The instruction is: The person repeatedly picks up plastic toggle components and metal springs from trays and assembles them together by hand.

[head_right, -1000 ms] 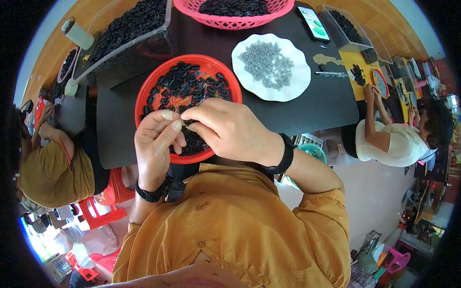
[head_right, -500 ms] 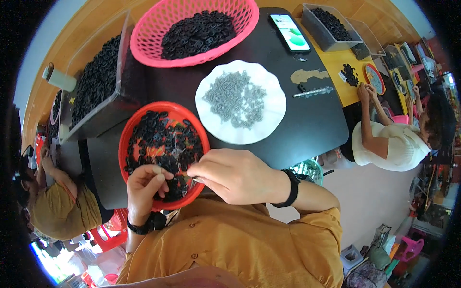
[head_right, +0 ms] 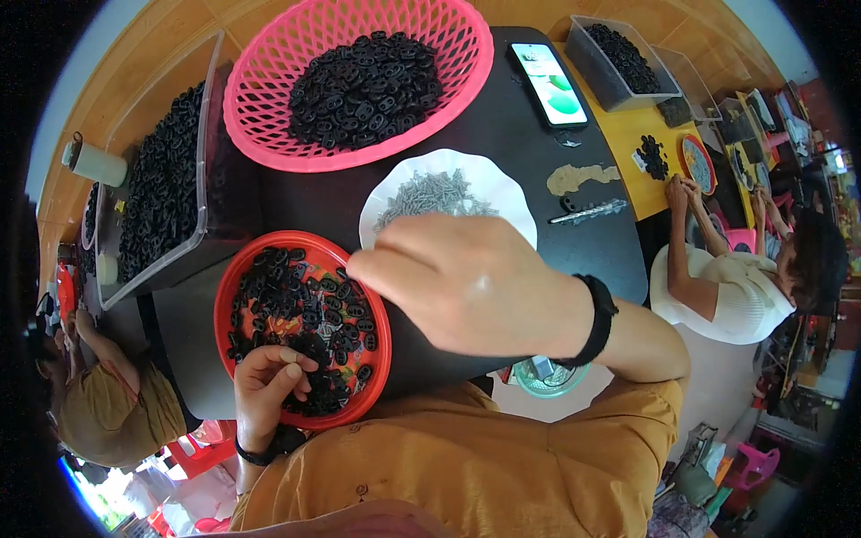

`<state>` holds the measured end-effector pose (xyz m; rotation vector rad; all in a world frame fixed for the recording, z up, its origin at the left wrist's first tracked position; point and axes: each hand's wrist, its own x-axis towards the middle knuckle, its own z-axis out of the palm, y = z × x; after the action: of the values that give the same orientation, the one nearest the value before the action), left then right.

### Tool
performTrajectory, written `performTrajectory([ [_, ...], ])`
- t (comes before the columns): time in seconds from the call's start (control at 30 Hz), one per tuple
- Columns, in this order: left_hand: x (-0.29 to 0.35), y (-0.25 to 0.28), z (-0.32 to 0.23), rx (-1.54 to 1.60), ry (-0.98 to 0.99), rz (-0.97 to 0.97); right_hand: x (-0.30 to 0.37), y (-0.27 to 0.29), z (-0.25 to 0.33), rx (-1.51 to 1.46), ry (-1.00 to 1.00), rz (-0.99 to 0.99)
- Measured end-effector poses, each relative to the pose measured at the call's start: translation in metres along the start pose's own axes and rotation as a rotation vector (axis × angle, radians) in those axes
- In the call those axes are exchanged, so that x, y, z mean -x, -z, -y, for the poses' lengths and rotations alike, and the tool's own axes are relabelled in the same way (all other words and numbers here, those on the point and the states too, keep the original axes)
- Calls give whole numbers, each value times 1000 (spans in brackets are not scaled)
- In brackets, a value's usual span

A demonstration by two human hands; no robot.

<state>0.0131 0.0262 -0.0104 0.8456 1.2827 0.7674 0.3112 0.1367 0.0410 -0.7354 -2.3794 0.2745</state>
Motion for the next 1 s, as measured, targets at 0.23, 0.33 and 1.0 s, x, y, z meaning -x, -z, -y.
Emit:
performTrajectory([
  [0.23, 4, 2, 3, 25, -12, 44, -33, -6, -32, 3, -144, -134],
  [0.33, 4, 3, 2, 29, -13, 101, -39, -1, -51, -115, -423, -249],
  [1.0, 5, 15, 12, 87, -209, 235, -55, -31, -78, 51, -582, -160],
])
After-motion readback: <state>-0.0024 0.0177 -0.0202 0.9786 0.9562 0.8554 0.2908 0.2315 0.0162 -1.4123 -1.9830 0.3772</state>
